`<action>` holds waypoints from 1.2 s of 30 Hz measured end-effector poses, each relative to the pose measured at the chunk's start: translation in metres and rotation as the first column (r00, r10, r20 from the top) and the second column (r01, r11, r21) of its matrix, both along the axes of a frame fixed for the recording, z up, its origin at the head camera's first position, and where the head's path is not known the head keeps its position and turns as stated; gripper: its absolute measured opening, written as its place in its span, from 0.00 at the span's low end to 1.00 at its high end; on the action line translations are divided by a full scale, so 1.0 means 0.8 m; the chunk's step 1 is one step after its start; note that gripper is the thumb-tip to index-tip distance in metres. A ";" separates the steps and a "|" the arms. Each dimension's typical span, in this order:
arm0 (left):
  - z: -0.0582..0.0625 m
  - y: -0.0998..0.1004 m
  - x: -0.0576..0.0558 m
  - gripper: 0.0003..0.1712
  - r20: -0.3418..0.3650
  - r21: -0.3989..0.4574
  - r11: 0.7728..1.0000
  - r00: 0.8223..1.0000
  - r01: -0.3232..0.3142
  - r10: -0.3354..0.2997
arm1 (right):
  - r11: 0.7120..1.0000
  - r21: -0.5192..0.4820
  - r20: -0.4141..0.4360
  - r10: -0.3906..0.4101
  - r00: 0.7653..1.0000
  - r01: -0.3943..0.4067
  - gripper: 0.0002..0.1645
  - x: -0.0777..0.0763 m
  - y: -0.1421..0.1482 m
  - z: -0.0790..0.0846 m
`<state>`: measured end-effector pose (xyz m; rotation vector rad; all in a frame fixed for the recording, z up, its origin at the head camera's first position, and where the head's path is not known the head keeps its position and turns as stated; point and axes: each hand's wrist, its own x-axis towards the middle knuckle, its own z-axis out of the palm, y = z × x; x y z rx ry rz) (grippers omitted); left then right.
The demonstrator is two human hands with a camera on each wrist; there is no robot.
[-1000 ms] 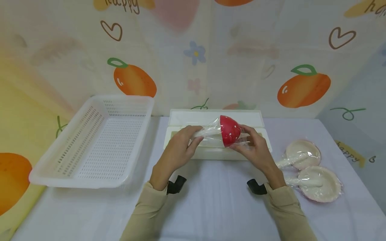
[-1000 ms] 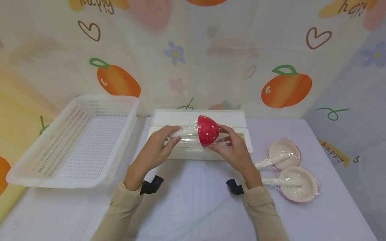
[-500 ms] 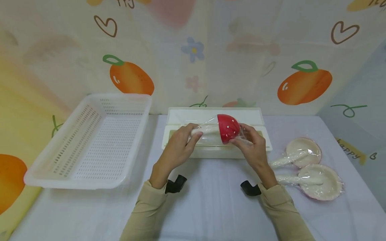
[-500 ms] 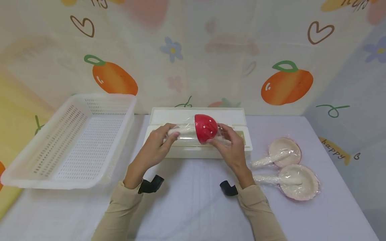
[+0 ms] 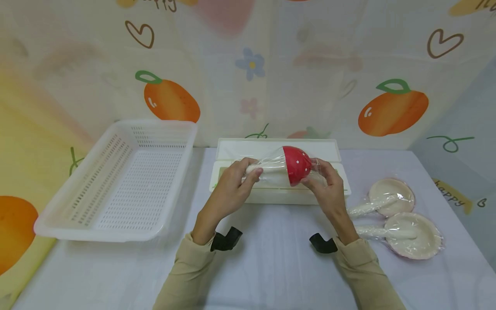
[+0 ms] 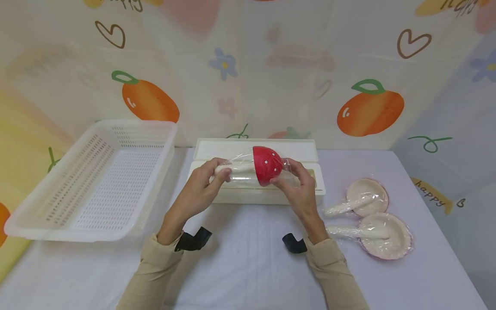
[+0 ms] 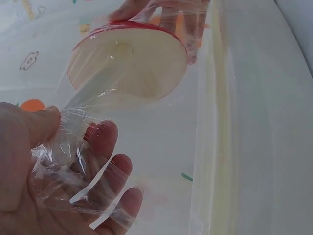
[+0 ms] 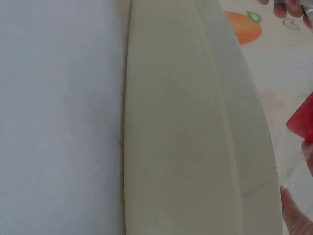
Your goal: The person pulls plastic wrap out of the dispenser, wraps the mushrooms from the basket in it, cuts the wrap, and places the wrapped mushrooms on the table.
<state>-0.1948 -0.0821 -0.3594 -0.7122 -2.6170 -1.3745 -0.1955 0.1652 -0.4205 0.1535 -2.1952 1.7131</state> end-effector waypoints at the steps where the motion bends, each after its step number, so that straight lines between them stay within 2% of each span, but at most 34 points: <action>1: 0.000 0.000 0.000 0.15 -0.002 -0.001 1.000 1.000 0.001 -0.001 | 1.000 0.001 0.010 -0.003 1.000 0.003 0.27 0.001 -0.001 0.000; 4: 0.002 0.000 0.003 0.13 -0.001 0.011 1.000 1.000 -0.001 0.001 | 1.000 -0.014 0.010 -0.017 1.000 0.017 0.25 0.001 -0.003 0.000; 8: 0.006 0.001 0.006 0.12 0.014 0.035 0.999 1.000 -0.003 0.003 | 0.996 -0.080 -0.038 -0.030 0.999 0.027 0.23 0.003 -0.006 0.001; 15: 0.012 -0.002 0.010 0.14 0.062 0.052 0.999 0.998 0.001 -0.004 | 0.979 -0.203 -0.148 -0.027 0.989 -0.004 0.22 0.008 -0.008 0.008; 20: 0.015 -0.008 0.013 0.15 0.090 0.026 0.999 0.996 0.021 -0.023 | 0.969 -0.243 -0.233 -0.014 0.972 -0.044 0.22 0.012 -0.011 0.013; 27: 0.019 -0.013 0.016 0.17 0.105 -0.015 0.998 0.993 0.062 -0.060 | 0.966 -0.256 -0.196 -0.026 0.980 -0.025 0.18 0.014 -0.013 0.016; 32: 0.020 -0.022 0.017 0.16 0.138 -0.073 0.992 0.986 0.102 -0.091 | 0.976 -0.198 -0.134 0.059 0.989 -0.085 0.17 0.017 -0.009 0.025; 36: 0.018 -0.031 0.016 0.14 0.155 -0.119 0.976 0.975 0.180 -0.161 | 0.963 -0.127 -0.063 0.230 0.971 -0.236 0.23 0.018 -0.001 0.034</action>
